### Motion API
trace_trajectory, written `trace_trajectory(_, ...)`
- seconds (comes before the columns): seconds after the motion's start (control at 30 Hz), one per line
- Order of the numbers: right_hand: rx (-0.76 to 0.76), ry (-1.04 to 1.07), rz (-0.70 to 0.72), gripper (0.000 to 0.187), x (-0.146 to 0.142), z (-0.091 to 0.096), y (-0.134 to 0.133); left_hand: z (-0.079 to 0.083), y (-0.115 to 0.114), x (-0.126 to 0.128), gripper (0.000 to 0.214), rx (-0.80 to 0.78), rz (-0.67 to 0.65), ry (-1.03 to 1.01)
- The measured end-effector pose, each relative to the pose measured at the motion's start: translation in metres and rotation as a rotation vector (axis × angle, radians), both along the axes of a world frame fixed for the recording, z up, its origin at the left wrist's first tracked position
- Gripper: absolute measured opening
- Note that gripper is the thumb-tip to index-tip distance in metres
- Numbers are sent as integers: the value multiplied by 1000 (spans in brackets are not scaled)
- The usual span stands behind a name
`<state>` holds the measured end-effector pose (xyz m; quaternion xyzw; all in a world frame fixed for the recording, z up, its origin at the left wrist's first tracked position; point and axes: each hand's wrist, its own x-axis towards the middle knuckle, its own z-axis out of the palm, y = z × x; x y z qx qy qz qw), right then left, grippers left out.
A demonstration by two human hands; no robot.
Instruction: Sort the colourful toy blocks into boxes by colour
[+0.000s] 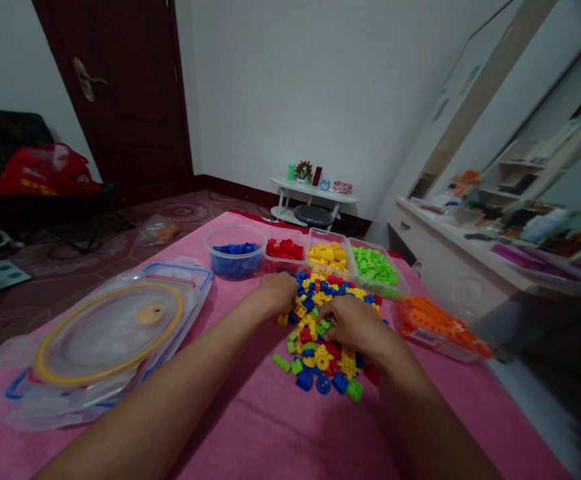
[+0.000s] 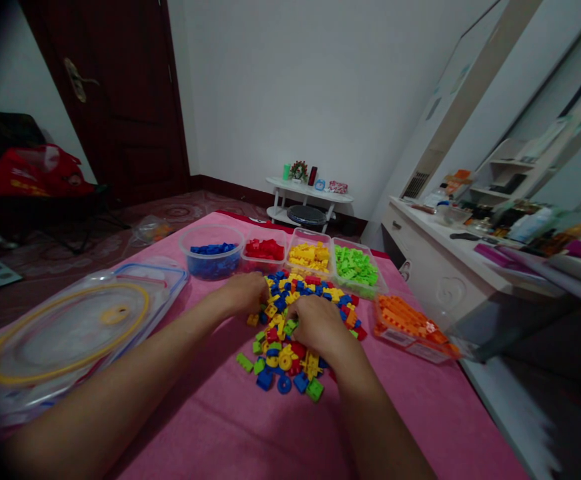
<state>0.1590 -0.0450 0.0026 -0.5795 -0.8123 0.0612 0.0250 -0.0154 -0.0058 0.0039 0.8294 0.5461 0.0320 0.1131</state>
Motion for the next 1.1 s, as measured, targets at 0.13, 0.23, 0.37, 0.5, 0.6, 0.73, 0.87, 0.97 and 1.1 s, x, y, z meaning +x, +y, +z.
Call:
trace_trajectory(0.13,-171,351,30,14,11,-2,11,2,11,-11,8,-32,22,-136)
trace_trajectory(0.23,-237,724,-14,18,12,-3,17,0,22,-18,15,-80,-57,-383)
trace_trajectory(0.37,-200,1097,-162,31,2,-2,16,-6,26,-12,16,-273,-144,-819)
trace_trajectory(0.5,-246,1293,-143,43,-8,-3,12,-6,20,-3,26,-287,-180,-950)
trace_trajectory(0.6,-241,1232,-95,45,-11,-7,13,-1,15,-1,40,-228,-193,-874)
trace_trajectory(0.73,-91,840,-37,25,-4,-7,15,9,10,-10,39,-247,-210,-621)
trace_trajectory(0.87,59,326,-33,13,9,2,12,17,7,-25,15,-247,-204,-238)
trace_trajectory(0.97,-17,85,-31,14,13,10,7,19,2,-26,14,-317,-200,4)
trace_trajectory(1.1,-64,-108,-88,18,6,13,-1,18,-6,-9,15,-325,-163,213)
